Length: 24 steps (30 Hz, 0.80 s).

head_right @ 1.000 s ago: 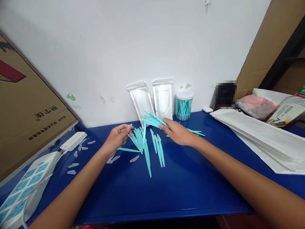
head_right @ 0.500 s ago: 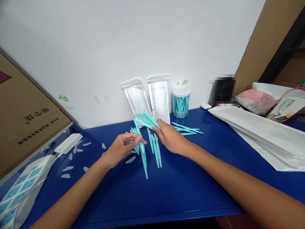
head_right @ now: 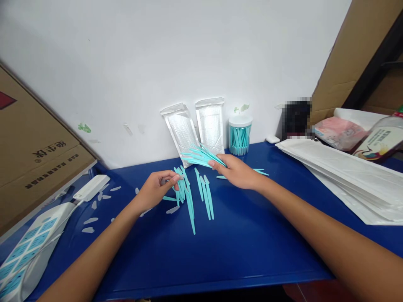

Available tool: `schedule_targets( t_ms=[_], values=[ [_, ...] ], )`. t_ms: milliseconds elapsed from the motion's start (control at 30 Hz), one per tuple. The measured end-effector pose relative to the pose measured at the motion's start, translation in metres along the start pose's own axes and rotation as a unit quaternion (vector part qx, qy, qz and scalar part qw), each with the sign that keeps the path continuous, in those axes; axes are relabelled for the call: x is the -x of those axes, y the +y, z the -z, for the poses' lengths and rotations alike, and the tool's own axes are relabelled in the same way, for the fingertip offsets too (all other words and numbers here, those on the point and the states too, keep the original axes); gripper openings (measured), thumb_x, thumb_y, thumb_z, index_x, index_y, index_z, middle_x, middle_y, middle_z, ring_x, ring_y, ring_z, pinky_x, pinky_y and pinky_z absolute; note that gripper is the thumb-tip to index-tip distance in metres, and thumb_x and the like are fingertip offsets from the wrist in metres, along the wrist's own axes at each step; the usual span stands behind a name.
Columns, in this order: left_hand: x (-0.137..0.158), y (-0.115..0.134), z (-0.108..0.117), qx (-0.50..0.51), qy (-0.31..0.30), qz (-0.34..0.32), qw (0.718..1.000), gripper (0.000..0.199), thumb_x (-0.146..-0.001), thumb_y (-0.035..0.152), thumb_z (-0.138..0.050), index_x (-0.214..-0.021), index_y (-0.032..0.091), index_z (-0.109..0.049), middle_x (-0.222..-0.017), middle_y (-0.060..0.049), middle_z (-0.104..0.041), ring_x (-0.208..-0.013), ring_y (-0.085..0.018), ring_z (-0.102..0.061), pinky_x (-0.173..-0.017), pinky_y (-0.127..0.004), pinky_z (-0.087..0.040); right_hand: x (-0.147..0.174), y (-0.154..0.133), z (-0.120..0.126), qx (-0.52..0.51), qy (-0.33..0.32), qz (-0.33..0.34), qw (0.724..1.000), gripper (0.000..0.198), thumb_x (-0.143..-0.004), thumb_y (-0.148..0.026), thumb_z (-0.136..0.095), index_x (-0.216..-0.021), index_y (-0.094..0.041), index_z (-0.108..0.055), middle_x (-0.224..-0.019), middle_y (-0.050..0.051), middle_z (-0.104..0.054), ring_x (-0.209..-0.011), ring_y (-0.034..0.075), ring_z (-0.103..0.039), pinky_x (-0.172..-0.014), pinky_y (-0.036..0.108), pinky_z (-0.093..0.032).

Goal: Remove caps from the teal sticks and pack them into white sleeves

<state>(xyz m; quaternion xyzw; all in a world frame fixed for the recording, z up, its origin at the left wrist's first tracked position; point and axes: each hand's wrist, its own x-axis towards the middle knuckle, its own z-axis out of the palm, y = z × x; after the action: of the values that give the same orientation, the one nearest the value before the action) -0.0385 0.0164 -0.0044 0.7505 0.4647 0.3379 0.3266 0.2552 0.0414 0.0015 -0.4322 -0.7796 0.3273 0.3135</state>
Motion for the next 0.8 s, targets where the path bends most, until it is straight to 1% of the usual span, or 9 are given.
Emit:
schedule_targets(
  t_ms=[67, 200, 267, 367, 467, 533, 633, 800],
  values=[
    [0.0, 0.001, 0.0, 0.022, 0.008, 0.0, 1.0, 0.038, -0.099, 0.048, -0.06, -0.081, 0.019, -0.076, -0.081, -0.008, -0.076, -0.092, -0.023, -0.069, -0.084, -0.03, -0.048, 0.0, -0.001, -0.003, 0.019, 0.005, 0.007, 1.0, 0.053, -0.101, -0.069, -0.041, -0.084, -0.02, -0.054, -0.074, -0.001, -0.05, -0.069, 0.017, -0.049, -0.066, 0.029, -0.041],
    [0.0, 0.001, 0.001, 0.045, 0.036, 0.013, 0.998, 0.035, -0.1, 0.049, -0.059, -0.09, 0.019, -0.074, -0.08, -0.008, -0.077, -0.096, -0.023, -0.07, -0.089, -0.031, -0.048, 0.001, 0.0, -0.005, 0.04, 0.004, 0.024, 0.999, 0.055, -0.102, -0.068, -0.04, -0.087, -0.02, -0.059, -0.081, 0.002, -0.06, -0.074, 0.02, -0.055, -0.069, 0.03, -0.043],
    [-0.001, 0.0, 0.001, 0.048, 0.057, 0.017, 0.997, 0.035, -0.099, 0.049, -0.059, -0.092, 0.018, -0.074, -0.08, -0.008, -0.077, -0.096, -0.023, -0.071, -0.087, -0.031, -0.048, 0.001, 0.002, -0.004, 0.054, 0.006, 0.028, 0.998, 0.055, -0.101, -0.069, -0.04, -0.09, -0.019, -0.062, -0.084, 0.004, -0.064, -0.076, 0.021, -0.057, -0.071, 0.031, -0.044],
    [-0.002, -0.002, 0.002, 0.049, 0.07, 0.024, 0.996, 0.036, -0.098, 0.051, -0.061, -0.091, 0.017, -0.073, -0.081, -0.009, -0.077, -0.089, -0.023, -0.071, -0.076, -0.029, -0.048, 0.001, 0.003, -0.001, 0.076, 0.01, 0.028, 0.997, 0.054, -0.101, -0.068, -0.041, -0.092, -0.019, -0.062, -0.087, 0.005, -0.066, -0.078, 0.022, -0.058, -0.072, 0.031, -0.044],
    [-0.003, -0.004, 0.003, 0.047, 0.072, 0.032, 0.996, 0.039, -0.096, 0.053, -0.062, -0.091, 0.016, -0.073, -0.08, -0.01, -0.077, -0.077, -0.021, -0.068, -0.063, -0.027, -0.044, 0.001, 0.003, 0.002, 0.099, 0.009, 0.028, 0.995, 0.052, -0.103, -0.066, -0.039, -0.093, -0.02, -0.061, -0.088, 0.005, -0.066, -0.08, 0.022, -0.058, -0.073, 0.032, -0.044],
    [-0.003, -0.004, 0.004, 0.045, 0.072, 0.035, 0.996, 0.04, -0.096, 0.054, -0.062, -0.092, 0.016, -0.074, -0.08, -0.01, -0.077, -0.07, -0.019, -0.066, -0.058, -0.026, -0.041, 0.001, 0.003, 0.002, 0.104, 0.005, 0.032, 0.994, 0.051, -0.104, -0.064, -0.039, -0.093, -0.02, -0.06, -0.088, 0.005, -0.066, -0.08, 0.022, -0.059, -0.073, 0.032, -0.044],
    [-0.003, -0.004, 0.005, 0.037, 0.066, 0.04, 0.996, 0.042, -0.095, 0.056, -0.062, -0.09, 0.016, -0.074, -0.08, -0.009, -0.076, -0.066, -0.018, -0.063, -0.055, -0.026, -0.038, 0.001, 0.005, 0.003, 0.104, -0.002, 0.044, 0.994, 0.048, -0.104, -0.063, -0.04, -0.092, -0.02, -0.059, -0.087, 0.005, -0.066, -0.079, 0.022, -0.059, -0.071, 0.031, -0.042],
    [-0.003, -0.004, 0.006, 0.029, 0.055, 0.041, 0.997, 0.042, -0.096, 0.055, -0.062, -0.086, 0.016, -0.072, -0.079, -0.007, -0.076, -0.066, -0.016, -0.06, -0.058, -0.026, -0.038, 0.001, 0.009, 0.005, 0.108, -0.008, 0.054, 0.993, 0.047, -0.104, -0.063, -0.04, -0.092, -0.021, -0.057, -0.086, 0.005, -0.065, -0.076, 0.022, -0.058, -0.068, 0.032, -0.039]
  ],
)
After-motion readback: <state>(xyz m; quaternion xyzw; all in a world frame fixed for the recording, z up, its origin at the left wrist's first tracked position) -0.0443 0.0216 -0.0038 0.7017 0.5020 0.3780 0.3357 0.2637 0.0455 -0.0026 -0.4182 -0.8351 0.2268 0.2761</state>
